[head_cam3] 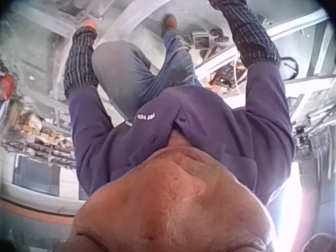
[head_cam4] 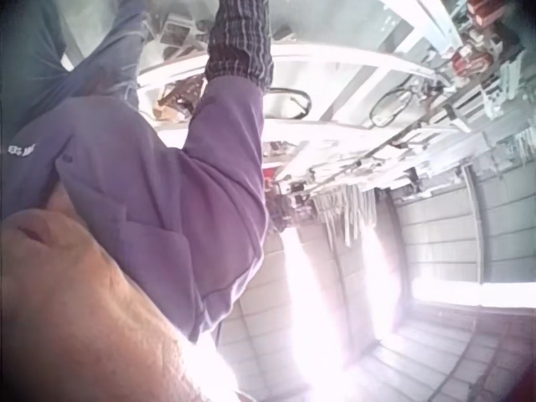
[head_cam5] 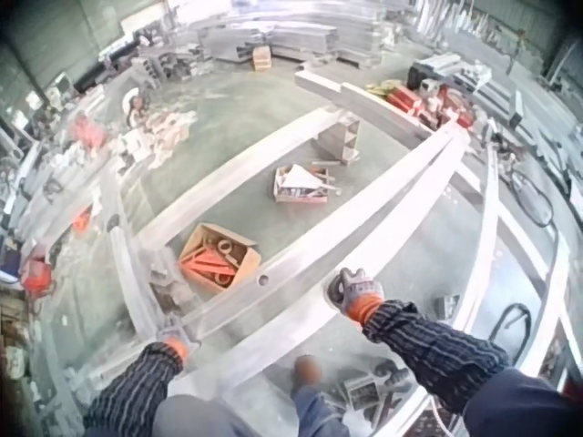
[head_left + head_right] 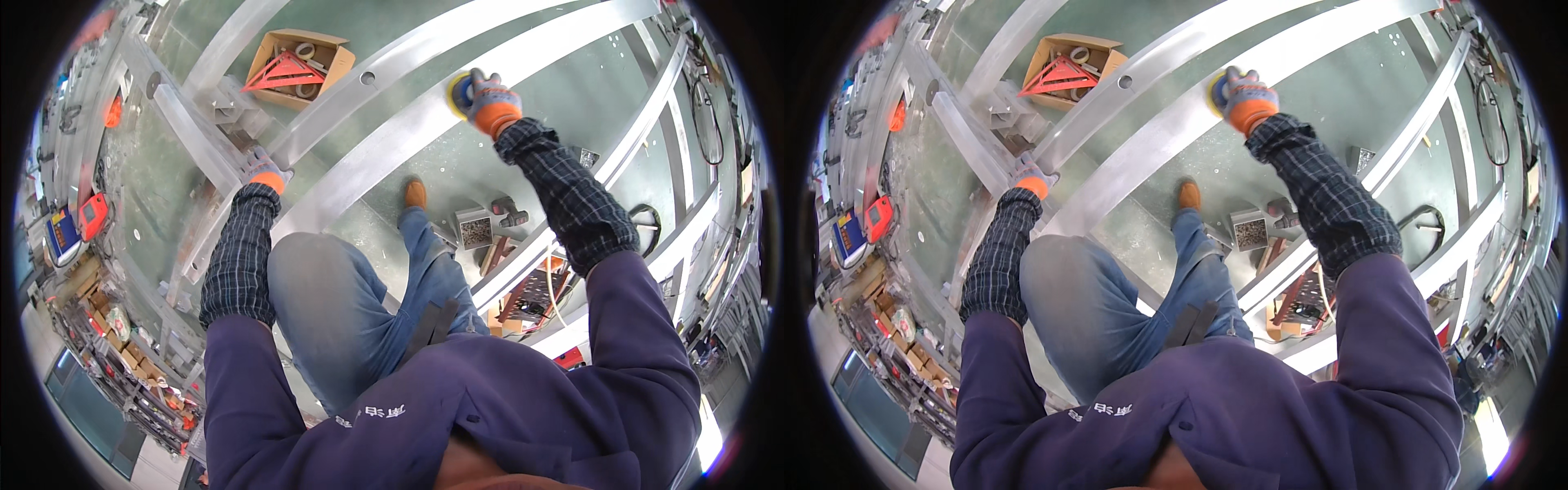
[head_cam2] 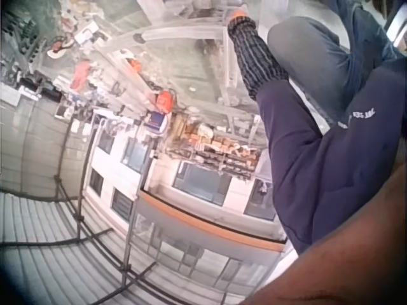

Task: The person uses a handheld orbital polisher to smooth the surface of a large metal frame. They move the tool along the edges and flat surfaces, occasionally pausing to adjust the pad or reposition the frame.

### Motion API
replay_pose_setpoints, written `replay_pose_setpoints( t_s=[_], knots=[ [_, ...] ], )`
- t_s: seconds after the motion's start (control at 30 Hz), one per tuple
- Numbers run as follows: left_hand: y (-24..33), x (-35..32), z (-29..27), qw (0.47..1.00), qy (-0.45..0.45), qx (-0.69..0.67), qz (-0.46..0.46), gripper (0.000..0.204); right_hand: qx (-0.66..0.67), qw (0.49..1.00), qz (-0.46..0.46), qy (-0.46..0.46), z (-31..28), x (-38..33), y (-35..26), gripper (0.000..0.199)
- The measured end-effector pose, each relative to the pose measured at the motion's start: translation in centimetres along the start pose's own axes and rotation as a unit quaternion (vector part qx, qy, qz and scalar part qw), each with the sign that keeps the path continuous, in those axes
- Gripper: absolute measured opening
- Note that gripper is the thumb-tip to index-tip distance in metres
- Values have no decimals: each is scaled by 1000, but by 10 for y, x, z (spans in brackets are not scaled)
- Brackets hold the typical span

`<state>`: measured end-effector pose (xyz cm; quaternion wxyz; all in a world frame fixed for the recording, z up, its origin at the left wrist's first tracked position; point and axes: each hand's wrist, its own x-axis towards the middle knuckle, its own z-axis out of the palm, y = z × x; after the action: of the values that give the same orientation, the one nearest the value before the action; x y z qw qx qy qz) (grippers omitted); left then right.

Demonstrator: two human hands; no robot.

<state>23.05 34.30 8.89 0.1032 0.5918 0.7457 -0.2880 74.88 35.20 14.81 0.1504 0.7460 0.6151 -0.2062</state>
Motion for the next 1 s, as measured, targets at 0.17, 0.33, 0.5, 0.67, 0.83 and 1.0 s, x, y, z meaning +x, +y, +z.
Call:
replay_pose_setpoints(
  t_s=[0.17, 0.33, 0.5, 0.67, 0.83, 1.0],
  knots=[
    [24, -3, -19, 999, -29, -36, 21, 103, 30, 988, -148, -44, 64, -49, -67, 66],
    [9, -7, -10, 999, -5, -34, 23, 102, 35, 984, -173, -38, 67, -83, -80, 60],
    [1, -6, 0, 999, 23, -21, 34, 105, 53, 998, 28, 4, 27, -2, 21, 76],
    [25, -6, -4, 1000, -12, 3, 21, 121, 83, 975, 188, 86, -12, 78, 150, 91],
    [24, 0, 2, 1000, 13, 4, 28, 115, 59, 991, 111, 47, 6, 69, 103, 86],
    [10, 6, 2, 999, -23, 4, 34, 117, 79, 996, -22, -42, 5, 20, 38, 69]
  ],
)
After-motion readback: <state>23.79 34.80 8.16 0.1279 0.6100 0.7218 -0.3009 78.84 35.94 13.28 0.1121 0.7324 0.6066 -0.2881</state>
